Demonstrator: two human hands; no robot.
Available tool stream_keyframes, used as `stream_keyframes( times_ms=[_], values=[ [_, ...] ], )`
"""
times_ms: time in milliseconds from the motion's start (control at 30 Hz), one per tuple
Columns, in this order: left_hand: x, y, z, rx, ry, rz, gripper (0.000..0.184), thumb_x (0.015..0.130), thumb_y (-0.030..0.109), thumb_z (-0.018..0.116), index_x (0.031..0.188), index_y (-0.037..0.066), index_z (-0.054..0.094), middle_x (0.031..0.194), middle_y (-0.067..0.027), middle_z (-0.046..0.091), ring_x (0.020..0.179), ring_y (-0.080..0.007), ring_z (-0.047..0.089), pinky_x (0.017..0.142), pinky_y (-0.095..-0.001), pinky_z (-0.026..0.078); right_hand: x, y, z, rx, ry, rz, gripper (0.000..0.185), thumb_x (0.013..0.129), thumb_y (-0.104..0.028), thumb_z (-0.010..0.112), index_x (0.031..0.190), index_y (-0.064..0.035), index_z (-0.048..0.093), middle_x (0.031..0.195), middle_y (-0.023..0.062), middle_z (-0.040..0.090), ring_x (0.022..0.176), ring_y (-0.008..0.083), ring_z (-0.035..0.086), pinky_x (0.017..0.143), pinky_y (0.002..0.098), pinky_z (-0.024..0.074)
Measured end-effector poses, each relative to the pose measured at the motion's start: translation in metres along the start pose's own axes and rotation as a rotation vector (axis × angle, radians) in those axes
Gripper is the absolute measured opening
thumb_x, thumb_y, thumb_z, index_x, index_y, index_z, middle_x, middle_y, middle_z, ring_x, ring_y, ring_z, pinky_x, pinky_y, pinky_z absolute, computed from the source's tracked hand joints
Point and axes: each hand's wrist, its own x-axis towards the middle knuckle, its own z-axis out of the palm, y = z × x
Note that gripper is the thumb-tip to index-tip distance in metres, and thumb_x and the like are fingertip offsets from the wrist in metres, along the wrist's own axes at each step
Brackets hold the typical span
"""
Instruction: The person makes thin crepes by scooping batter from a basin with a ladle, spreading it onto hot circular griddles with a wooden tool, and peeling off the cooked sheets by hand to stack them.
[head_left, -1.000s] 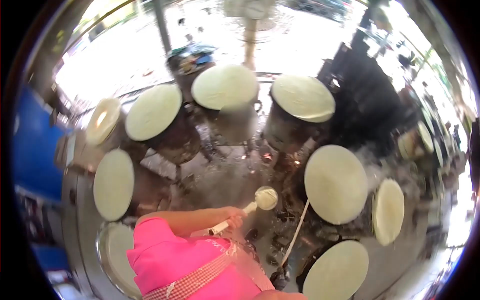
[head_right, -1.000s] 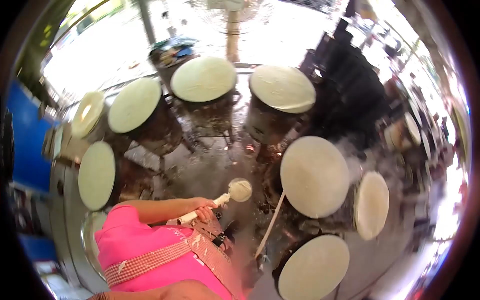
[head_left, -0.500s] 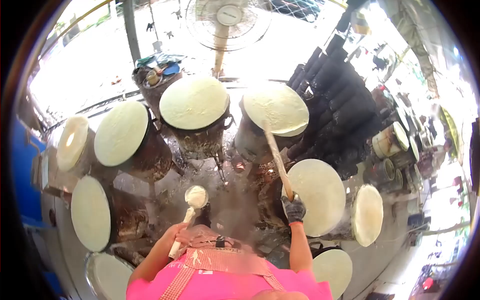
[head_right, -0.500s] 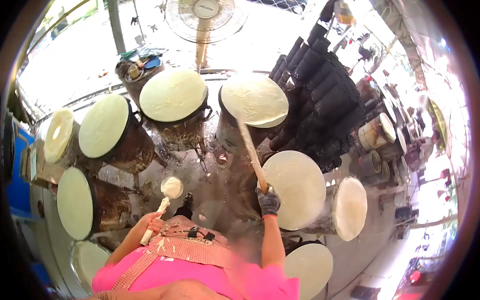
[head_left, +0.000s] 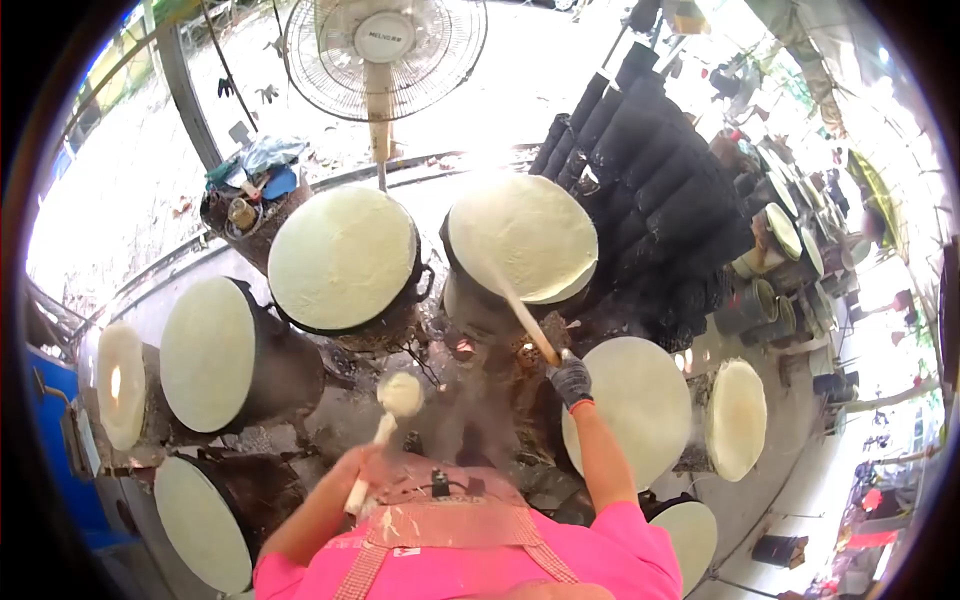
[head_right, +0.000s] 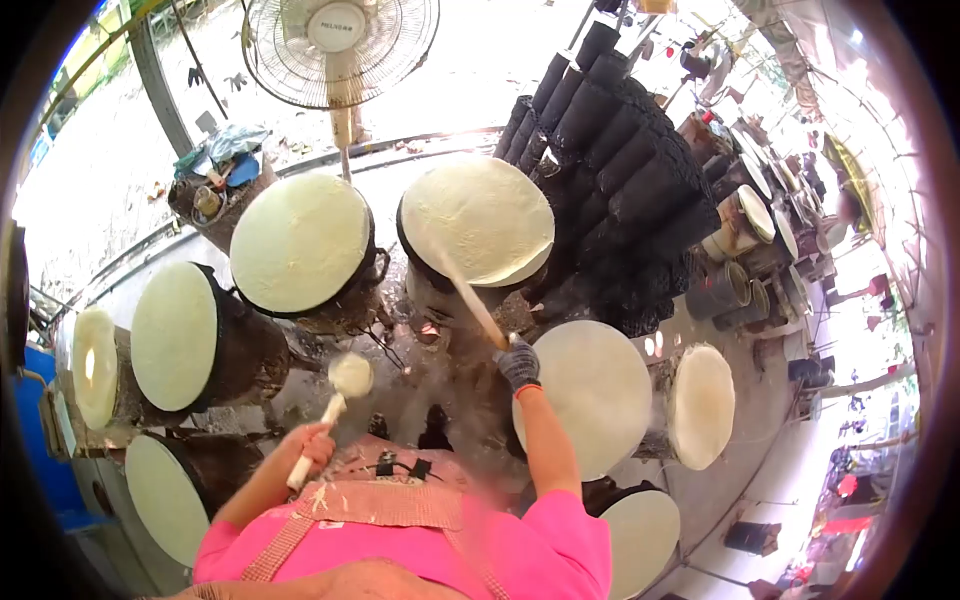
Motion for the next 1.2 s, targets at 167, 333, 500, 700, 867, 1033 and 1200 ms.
stream_keyframes(
  times_ms=[167, 333, 500, 700, 867, 1033, 1200],
  values=[
    [0.05, 0.045, 0.108, 0.565, -0.048, 0.513, 0.03, 0.084, 0.026, 0.043, 0.059, 0.012, 0.034, 0.042, 0.001, 0.033, 0.032, -0.0092, 0.03, 0.029, -0.0238, 0.024, 0.044, 0.051, 0.042, 1.083, 0.019, 0.108, 0.029, 0.078, -0.008, 0.053, 0.106, 0.0008, 0.053, 0.088, 0.0085, 0.06, 0.076, 0.0142, 0.053, 0.071, 0.0262, 0.043],
    [0.125, 0.097, 0.269, 0.674, -0.288, 0.83, 0.015, 0.083, 0.016, 0.046, 0.079, 0.013, 0.031, 0.045, 0.0021, 0.03, 0.035, -0.0102, 0.032, 0.033, -0.0254, 0.027, 0.061, 0.018, -0.012, 1.173, 0.051, 0.149, 0.03, 0.08, 0.002, 0.05, 0.109, -0.003, 0.054, 0.081, 0.0006, 0.055, 0.063, 0.0057, 0.046, 0.054, 0.0185, 0.0376],
    [0.227, 0.167, 0.341, 0.551, 0.017, 0.86, 0.021, 0.08, 0.008, 0.047, 0.089, 0.014, 0.029, 0.054, -0.0027, 0.031, 0.036, -0.0118, 0.031, 0.031, -0.026, 0.029, 0.099, 0.02, 0.004, 1.174, 0.035, 0.201, 0.024, 0.08, -0.001, 0.054, 0.102, -0.0049, 0.06, 0.07, -0.0039, 0.052, 0.054, 0.0032, 0.04, 0.045, 0.0168, 0.0322],
    [0.22, 0.173, 0.33, 0.573, 0.078, 0.84, 0.022, 0.079, 0.007, 0.045, 0.091, 0.014, 0.028, 0.058, -0.0064, 0.032, 0.039, -0.013, 0.031, 0.031, -0.0264, 0.028, 0.085, 0.003, 0.008, 0.283, 0.055, 0.147, 0.022, 0.079, -0.028, 0.054, 0.088, -0.0104, 0.063, 0.068, 0.0112, 0.06, 0.06, 0.0222, 0.056, 0.058, 0.0326, 0.0441],
    [0.192, 0.174, 0.321, 0.535, 0.071, 0.748, 0.02, 0.083, 0.006, 0.04, 0.095, 0.021, 0.032, 0.058, -0.0004, 0.028, 0.037, -0.0072, 0.027, 0.031, -0.0212, 0.026, 0.088, -0.037, -0.04, 0.092, 0.081, 0.191, 0.032, 0.076, -0.038, 0.053, 0.092, -0.0115, 0.062, 0.08, 0.0158, 0.06, 0.073, 0.0328, 0.057, 0.067, 0.0374, 0.0445],
    [0.178, 0.181, 0.316, 0.41, -0.022, 0.646, 0.014, 0.082, 0.009, 0.044, 0.086, 0.015, 0.032, 0.055, 0.0004, 0.03, 0.038, -0.0073, 0.028, 0.03, -0.0205, 0.026, 0.073, -0.033, -0.011, 0.076, 0.054, 0.105, 0.029, 0.076, -0.03, 0.055, 0.099, -0.0138, 0.06, 0.081, 0.0173, 0.059, 0.07, 0.0324, 0.056, 0.064, 0.0346, 0.0446],
    [0.1, 0.191, 0.268, 0.257, -0.464, 0.116, 0.027, 0.086, 0.022, 0.042, 0.062, 0.011, 0.037, 0.045, 0.0036, 0.03, 0.032, -0.0052, 0.029, 0.026, -0.0196, 0.023, 0.079, -0.039, -0.028, 0.117, 0.064, 0.257, 0.028, 0.077, -0.026, 0.056, 0.1, -0.0122, 0.06, 0.081, 0.0184, 0.059, 0.066, 0.0298, 0.057, 0.063, 0.0321, 0.044]
  ],
)
